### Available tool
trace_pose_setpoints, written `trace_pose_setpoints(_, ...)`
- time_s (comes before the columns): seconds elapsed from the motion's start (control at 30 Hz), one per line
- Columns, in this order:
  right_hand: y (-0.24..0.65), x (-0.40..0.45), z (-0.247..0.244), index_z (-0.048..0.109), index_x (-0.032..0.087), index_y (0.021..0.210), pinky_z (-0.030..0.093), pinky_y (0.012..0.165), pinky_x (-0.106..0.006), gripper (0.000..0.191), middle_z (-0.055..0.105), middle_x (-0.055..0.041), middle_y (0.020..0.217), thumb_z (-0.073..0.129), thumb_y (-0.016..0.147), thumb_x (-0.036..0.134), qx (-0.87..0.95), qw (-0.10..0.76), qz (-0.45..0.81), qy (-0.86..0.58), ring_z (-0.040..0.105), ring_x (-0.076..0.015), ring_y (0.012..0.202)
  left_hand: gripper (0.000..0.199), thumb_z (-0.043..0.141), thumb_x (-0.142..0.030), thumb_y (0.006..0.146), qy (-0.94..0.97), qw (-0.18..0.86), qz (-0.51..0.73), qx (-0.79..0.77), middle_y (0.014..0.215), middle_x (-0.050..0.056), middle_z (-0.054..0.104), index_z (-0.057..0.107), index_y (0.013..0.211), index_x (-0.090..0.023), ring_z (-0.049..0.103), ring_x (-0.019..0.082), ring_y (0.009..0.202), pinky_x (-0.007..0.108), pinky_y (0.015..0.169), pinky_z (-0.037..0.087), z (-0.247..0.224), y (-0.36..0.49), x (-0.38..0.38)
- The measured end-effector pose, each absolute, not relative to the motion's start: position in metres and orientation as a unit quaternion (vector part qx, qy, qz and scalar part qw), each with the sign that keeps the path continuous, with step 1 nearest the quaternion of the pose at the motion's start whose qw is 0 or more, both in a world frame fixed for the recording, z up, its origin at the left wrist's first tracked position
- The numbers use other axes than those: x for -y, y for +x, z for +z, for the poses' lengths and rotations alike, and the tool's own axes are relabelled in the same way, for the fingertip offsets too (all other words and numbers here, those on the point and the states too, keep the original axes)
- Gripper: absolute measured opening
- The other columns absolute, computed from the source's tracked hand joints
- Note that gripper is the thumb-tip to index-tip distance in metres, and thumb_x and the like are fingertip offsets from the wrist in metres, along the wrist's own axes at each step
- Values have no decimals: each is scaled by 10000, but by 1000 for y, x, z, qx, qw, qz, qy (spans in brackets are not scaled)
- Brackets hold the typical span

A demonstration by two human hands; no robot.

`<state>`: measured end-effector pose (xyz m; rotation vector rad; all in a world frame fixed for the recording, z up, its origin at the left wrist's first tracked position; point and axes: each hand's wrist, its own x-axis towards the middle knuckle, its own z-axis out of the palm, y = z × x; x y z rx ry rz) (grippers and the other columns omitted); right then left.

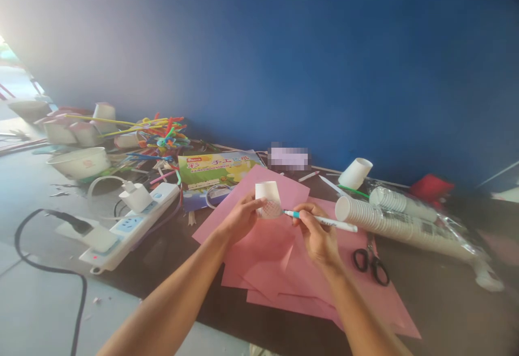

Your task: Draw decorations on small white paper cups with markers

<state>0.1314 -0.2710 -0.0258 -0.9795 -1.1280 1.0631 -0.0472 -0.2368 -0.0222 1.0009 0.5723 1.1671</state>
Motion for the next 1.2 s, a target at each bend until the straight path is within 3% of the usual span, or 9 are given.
trace_pose_setpoints(0.63, 131, 279, -17, 618, 201, 787, 359, 473, -230, 188, 559, 25, 603, 535, 847, 358, 587, 553, 367, -463, 441, -108, 502, 237, 638, -262, 782, 437, 699, 511, -242, 892, 67, 683, 661, 989, -149, 618, 178, 794, 283, 742, 429, -20, -46, 238)
trace_pose_setpoints(1.2, 129, 278, -16, 614, 208, 788, 376, 523, -249, 186, 543, 19, 615, 513, 855, 349, 602, 545, 337, -477, 496, -138, 592, 248, 622, -268, 805, 448, 705, 503, -224, 910, 83, 682, 651, 1013, -138, 624, 190, 806, 297, 743, 432, -20, -45, 238)
